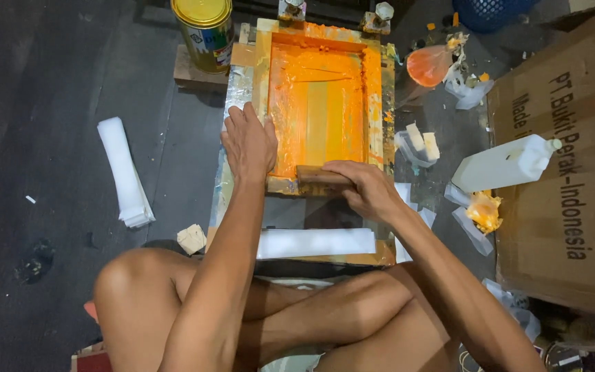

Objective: The person sits on the floor and uses a squeegee to spread orange ink across a screen printing frame. They then place a white sheet of paper under the frame, pull the squeegee across the screen to transfer the ink, and peel the printed paper off to reveal the result.

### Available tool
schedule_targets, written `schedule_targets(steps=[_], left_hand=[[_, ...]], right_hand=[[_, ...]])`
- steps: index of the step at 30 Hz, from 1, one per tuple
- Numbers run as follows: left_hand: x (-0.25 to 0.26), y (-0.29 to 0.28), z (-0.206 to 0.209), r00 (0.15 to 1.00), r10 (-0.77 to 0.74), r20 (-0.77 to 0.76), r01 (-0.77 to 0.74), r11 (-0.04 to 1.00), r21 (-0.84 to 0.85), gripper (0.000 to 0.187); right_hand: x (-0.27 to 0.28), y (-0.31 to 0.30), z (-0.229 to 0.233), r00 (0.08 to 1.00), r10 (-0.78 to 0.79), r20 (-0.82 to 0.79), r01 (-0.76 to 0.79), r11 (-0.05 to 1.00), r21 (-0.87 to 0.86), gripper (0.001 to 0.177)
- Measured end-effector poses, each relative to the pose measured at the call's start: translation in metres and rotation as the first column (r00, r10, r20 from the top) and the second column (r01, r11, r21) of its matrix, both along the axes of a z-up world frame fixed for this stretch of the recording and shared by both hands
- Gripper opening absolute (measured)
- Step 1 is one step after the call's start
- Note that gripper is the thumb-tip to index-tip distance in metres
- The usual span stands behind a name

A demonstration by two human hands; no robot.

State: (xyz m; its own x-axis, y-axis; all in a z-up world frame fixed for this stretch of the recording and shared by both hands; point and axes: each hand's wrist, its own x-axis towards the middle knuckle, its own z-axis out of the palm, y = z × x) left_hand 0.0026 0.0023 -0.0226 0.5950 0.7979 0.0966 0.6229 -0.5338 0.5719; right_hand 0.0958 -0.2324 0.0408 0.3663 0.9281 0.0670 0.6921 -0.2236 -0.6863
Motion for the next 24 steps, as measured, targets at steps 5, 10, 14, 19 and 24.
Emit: schedule_targets(steps=[5,10,14,19,24], left_hand=[[-0.001,-0.001,0.005,1.000,-0.004,-0.002,0.004,1.000,-0.014,0.047],[0.000,-0.001,0.006,1.000,-0.005,0.004,0.005,1.000,-0.024,0.047],[-0.002,-0.003,0.015,1.000,-0.012,-0.024,0.011,0.999,-0.053,0.049],[0.001,0.001,0.010,0.998,-0.016,-0.069,0.012,0.998,-0.057,0.051],[0.003,0.003,0.004,0.997,-0.017,-0.075,0.010,0.995,-0.098,0.051]], right_hand=[[0.004,0.000,-0.007,0.999,0.046,0.009,-0.046,0.998,0.038,0.046],[0.004,0.004,0.005,0.999,0.043,0.032,-0.042,0.999,-0.010,0.046],[-0.006,0.043,0.057,0.990,-0.073,-0.120,0.079,0.996,0.044,0.040],[0.082,0.088,-0.005,0.968,-0.224,0.110,0.215,0.973,0.082,0.041],[0.090,0.095,-0.019,0.957,-0.274,0.095,0.271,0.961,0.048,0.045]])
